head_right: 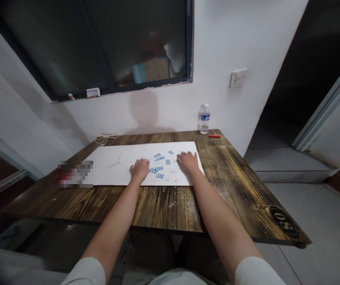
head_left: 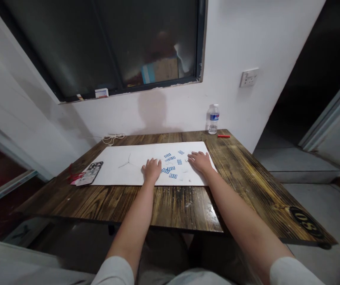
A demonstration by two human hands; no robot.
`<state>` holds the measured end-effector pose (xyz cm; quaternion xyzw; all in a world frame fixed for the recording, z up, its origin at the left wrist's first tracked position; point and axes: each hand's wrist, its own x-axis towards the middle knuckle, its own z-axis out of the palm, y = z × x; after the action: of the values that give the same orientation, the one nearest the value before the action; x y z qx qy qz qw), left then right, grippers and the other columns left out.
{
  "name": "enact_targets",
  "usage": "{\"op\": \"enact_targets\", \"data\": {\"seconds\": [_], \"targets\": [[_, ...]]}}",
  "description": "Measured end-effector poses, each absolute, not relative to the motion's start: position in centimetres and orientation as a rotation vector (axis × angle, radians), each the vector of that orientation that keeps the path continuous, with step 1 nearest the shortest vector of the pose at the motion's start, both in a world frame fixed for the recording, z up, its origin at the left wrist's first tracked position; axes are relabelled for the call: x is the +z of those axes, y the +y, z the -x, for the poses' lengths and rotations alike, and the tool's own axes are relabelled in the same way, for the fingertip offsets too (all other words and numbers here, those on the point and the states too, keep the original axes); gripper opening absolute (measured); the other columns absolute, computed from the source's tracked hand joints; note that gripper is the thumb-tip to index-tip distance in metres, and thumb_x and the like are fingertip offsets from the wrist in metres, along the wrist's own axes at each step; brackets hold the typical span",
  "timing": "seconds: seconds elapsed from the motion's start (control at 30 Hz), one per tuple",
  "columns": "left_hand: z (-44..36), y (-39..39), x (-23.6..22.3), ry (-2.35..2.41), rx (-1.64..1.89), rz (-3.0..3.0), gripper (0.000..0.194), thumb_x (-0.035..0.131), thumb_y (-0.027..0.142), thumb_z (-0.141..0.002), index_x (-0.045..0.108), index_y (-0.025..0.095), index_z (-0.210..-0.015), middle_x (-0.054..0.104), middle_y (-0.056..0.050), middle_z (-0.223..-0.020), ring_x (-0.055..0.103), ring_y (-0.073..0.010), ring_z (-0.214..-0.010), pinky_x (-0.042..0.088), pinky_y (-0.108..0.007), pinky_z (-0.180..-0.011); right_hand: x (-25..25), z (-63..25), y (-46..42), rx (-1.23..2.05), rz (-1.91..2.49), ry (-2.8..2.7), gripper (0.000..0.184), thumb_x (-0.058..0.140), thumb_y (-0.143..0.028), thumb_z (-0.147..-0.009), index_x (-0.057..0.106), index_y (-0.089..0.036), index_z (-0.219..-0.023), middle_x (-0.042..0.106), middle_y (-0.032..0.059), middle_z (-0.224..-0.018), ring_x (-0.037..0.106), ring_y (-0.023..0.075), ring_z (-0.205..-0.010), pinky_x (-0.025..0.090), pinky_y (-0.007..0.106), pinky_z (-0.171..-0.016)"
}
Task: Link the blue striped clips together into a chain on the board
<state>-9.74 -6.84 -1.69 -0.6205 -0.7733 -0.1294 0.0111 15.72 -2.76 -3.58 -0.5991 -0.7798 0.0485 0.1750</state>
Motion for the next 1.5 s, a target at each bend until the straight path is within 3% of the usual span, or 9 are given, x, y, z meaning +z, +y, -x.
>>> {"op": "enact_targets", "data": {"seconds": [0.17, 0.37, 0.47, 0.63, 0.8, 1.07, 1.27, 1.5], "targets": [[9.6, -6.8, -2.0, -2.410, -0.397, 2.005, 0.048, 0.023, 0.048, -0.095, 0.052, 0.034, -0.131, 0.039, -0.002, -0.150, 0.028, -0.0277, -0.140, 0.022, -0.058, -0.108, -3.5, -15.6, -2.9, 0.094, 1.737, -2.123, 0.040, 0.039, -0.046, -0.094, 0.059, -0.035, -0.127, 0.050, 0.0055, -0.140, 0.037, 0.0323, -0.127, 0.016, 0.063, -0.106], [9.3, -7.2, -2.1, -2.154, -0.412, 2.178, 0.039, 0.035, 0.038, -0.095, 0.058, 0.024, -0.124, 0.050, -0.007, -0.141, 0.039, -0.0219, -0.133, 0.030, -0.042, -0.106, -3.7, -15.4, -2.7, 0.116, 1.794, -2.105, 0.039, 0.042, -0.045, -0.093, 0.059, -0.029, -0.124, 0.048, 0.0080, -0.140, 0.033, 0.0366, -0.130, 0.016, 0.067, -0.104], [9.1, -7.3, -2.0, -2.111, -0.408, 2.193, 0.035, 0.038, 0.034, -0.094, 0.060, 0.024, -0.120, 0.054, -0.007, -0.137, 0.044, -0.0224, -0.127, 0.033, -0.040, -0.103, -3.9, -15.4, -2.7, 0.110, 1.796, -2.086, 0.039, 0.041, -0.041, -0.094, 0.059, -0.022, -0.123, 0.046, 0.0106, -0.143, 0.030, 0.0361, -0.133, 0.015, 0.067, -0.105], [8.9, -7.7, -1.7, -2.133, -0.408, 2.170, 0.039, 0.040, 0.036, -0.093, 0.053, 0.024, -0.128, 0.052, -0.009, -0.137, 0.044, -0.0258, -0.126, 0.033, -0.043, -0.102, -4.0, -15.4, -2.6, 0.094, 1.811, -2.026, 0.036, 0.036, -0.037, -0.095, 0.065, -0.021, -0.111, 0.056, 0.0102, -0.134, 0.036, 0.0355, -0.130, 0.012, 0.068, -0.105], [8.8, -7.9, -1.7, -2.240, -0.330, 2.054, 0.041, 0.039, 0.038, -0.092, 0.055, 0.024, -0.127, 0.050, -0.010, -0.140, 0.041, -0.0300, -0.127, 0.032, -0.049, -0.102, -3.8, -15.5, -2.5, 0.041, 1.889, -1.871, 0.043, 0.029, -0.031, -0.096, 0.070, -0.020, -0.100, 0.069, 0.0133, -0.106, 0.048, 0.0303, -0.117, 0.012, 0.060, -0.108], [8.9, -7.9, -1.8, -2.274, -0.298, 2.018, 0.047, 0.037, 0.043, -0.092, 0.053, 0.021, -0.130, 0.045, -0.011, -0.144, 0.030, -0.0342, -0.135, 0.030, -0.053, -0.103, -3.1, -15.4, -2.8, 0.045, 1.836, -1.847, 0.038, 0.039, -0.027, -0.089, 0.075, -0.018, -0.086, 0.071, 0.0139, -0.090, 0.054, 0.0299, -0.101, 0.019, 0.052, -0.104], [8.6, -8.2, -1.4, -2.295, -0.304, 2.029, 0.045, 0.039, 0.043, -0.091, 0.054, 0.022, -0.129, 0.045, -0.012, -0.144, 0.032, -0.0333, -0.133, 0.031, -0.051, -0.102, -3.0, -15.8, -2.7, 0.123, 1.876, -1.712, 0.039, 0.038, -0.027, -0.088, 0.075, -0.017, -0.093, 0.070, 0.0141, -0.099, 0.053, 0.0297, -0.103, 0.030, 0.044, -0.093], [8.9, -7.9, -1.9, -2.262, -0.281, 2.031, 0.045, 0.039, 0.045, -0.091, 0.054, 0.024, -0.129, 0.046, -0.010, -0.143, 0.035, -0.0318, -0.131, 0.033, -0.049, -0.102, -3.4, -15.9, -2.4, 0.173, 1.949, -1.665, 0.043, 0.034, -0.031, -0.090, 0.074, -0.020, -0.097, 0.066, 0.0132, -0.112, 0.048, 0.0304, -0.110, 0.027, 0.047, -0.095]]}}
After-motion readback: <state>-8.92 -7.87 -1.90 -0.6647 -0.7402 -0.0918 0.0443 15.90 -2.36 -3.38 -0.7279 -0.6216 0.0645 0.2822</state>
